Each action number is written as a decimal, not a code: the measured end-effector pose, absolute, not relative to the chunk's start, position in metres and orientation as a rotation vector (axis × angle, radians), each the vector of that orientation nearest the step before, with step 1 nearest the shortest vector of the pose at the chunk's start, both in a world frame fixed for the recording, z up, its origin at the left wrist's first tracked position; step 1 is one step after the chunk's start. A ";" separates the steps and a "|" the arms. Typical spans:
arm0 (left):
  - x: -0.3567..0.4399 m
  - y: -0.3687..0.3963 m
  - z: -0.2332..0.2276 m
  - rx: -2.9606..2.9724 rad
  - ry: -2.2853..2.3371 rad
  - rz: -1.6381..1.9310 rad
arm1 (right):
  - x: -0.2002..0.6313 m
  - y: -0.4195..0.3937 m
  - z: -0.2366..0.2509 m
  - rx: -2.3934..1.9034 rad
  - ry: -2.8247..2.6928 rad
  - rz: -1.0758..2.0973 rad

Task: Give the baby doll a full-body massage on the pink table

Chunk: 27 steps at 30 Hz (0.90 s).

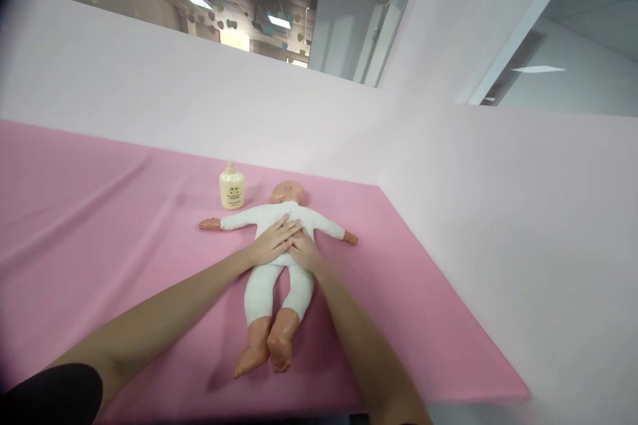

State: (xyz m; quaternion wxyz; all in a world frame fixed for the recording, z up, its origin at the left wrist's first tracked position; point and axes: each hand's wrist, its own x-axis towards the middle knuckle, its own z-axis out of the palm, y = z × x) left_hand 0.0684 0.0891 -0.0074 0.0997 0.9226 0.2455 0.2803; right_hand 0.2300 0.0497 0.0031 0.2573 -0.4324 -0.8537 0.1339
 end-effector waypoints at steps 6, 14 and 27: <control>0.072 0.099 -0.014 2.593 1.002 0.779 | 0.235 0.085 -0.005 -1.574 -2.062 0.413; 0.053 0.116 -0.017 2.467 1.432 0.810 | 0.256 0.103 -0.022 -1.831 -1.783 0.400; 0.016 0.134 -0.019 2.445 1.996 0.831 | 0.289 0.098 -0.026 -2.143 -1.657 0.021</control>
